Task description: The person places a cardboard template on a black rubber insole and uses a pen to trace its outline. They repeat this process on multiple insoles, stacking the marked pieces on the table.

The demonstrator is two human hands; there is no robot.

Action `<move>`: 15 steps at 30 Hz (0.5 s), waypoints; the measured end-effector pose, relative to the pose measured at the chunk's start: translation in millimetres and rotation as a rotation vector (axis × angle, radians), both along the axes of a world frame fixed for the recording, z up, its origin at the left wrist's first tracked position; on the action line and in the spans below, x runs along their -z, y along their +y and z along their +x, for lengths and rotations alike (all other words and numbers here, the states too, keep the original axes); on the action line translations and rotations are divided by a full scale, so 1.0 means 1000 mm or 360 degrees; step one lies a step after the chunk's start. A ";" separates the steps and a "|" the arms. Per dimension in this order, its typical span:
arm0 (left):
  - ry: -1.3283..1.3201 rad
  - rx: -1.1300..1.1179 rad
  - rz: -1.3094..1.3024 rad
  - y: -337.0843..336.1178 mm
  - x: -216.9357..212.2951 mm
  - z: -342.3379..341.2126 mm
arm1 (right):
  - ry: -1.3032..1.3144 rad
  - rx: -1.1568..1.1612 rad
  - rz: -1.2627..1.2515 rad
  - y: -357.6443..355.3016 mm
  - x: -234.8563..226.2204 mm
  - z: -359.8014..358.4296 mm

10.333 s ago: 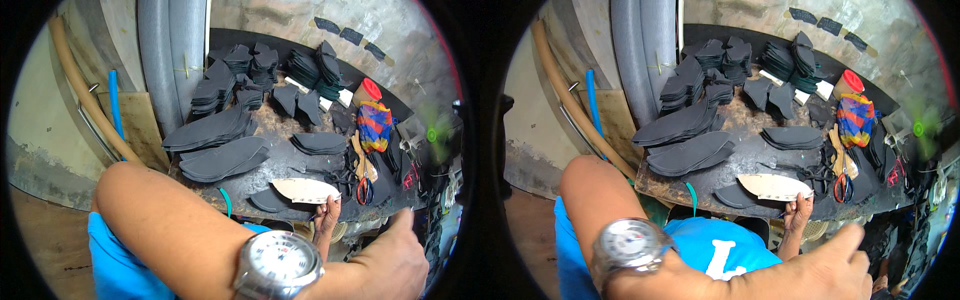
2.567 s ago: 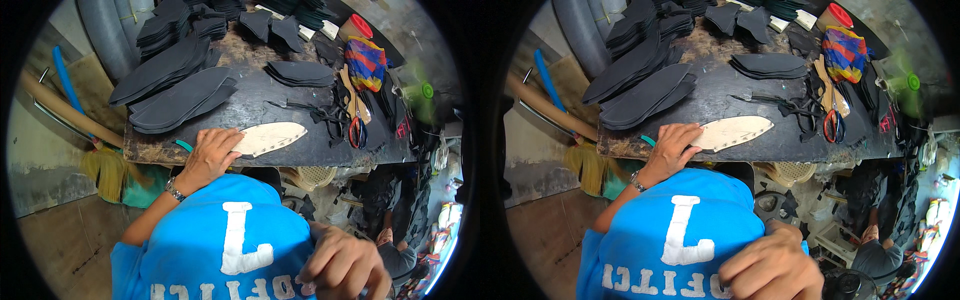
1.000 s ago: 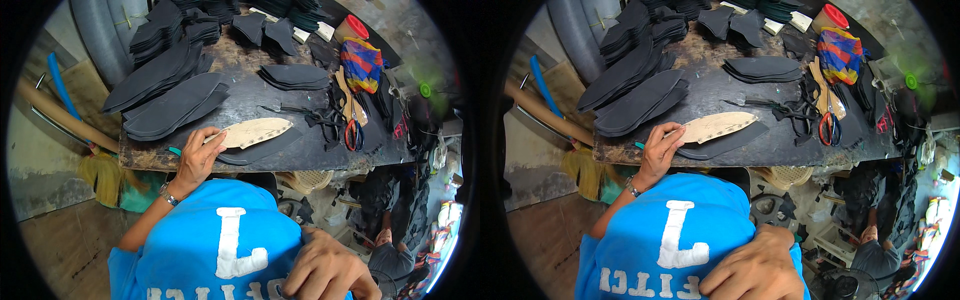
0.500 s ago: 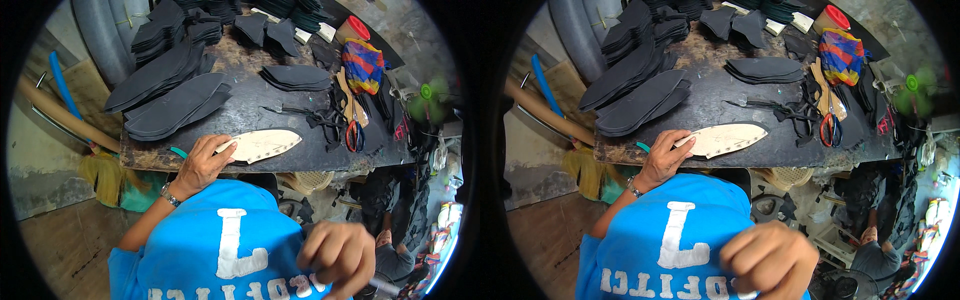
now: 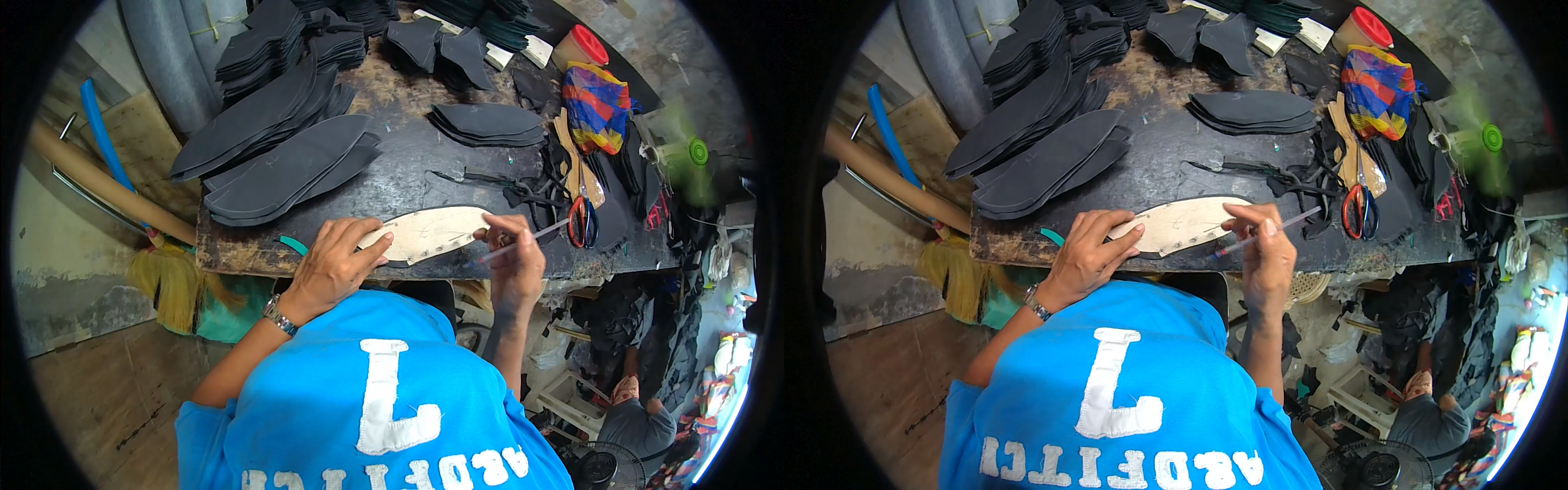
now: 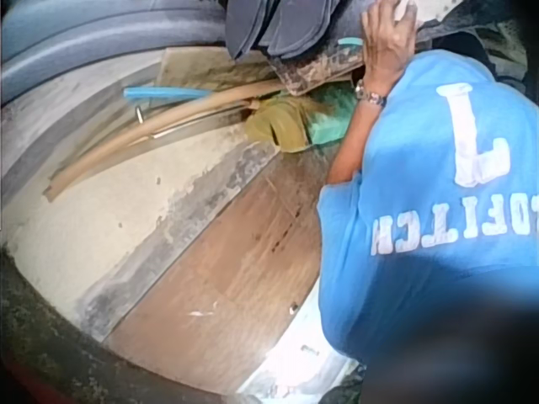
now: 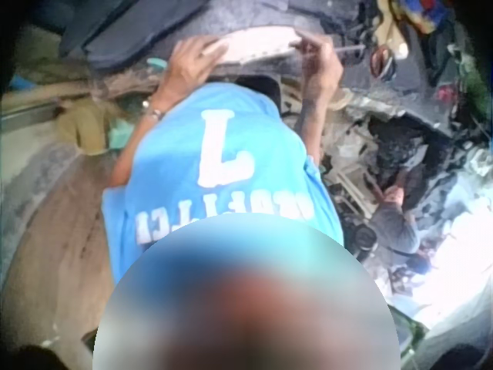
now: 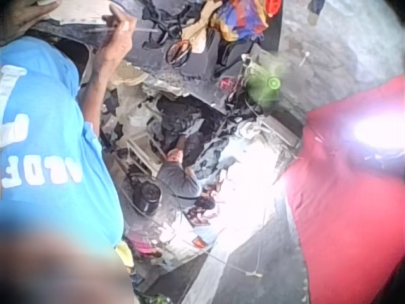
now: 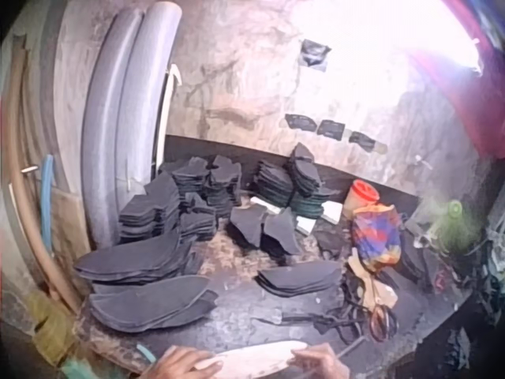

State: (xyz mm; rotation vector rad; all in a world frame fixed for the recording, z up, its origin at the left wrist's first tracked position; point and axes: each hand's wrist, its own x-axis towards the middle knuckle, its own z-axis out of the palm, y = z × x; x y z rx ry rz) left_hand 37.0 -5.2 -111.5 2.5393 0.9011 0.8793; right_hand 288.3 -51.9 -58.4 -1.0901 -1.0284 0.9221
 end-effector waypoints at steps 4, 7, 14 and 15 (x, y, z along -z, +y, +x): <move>0.0022 0.0002 0.0005 0.001 -0.001 0.001 | -0.0217 -0.0006 -0.0247 -0.007 0.022 -0.007; 0.0039 0.0005 0.0003 0.000 -0.002 0.000 | -0.0405 -0.0053 -0.0203 -0.010 0.030 -0.017; 0.0041 0.0013 0.0030 0.001 -0.002 0.000 | -0.0942 -0.0229 -0.0095 -0.009 0.029 -0.028; 0.0043 0.0009 0.0037 0.001 -0.001 0.001 | -0.0968 -0.0224 -0.0076 -0.009 0.029 -0.029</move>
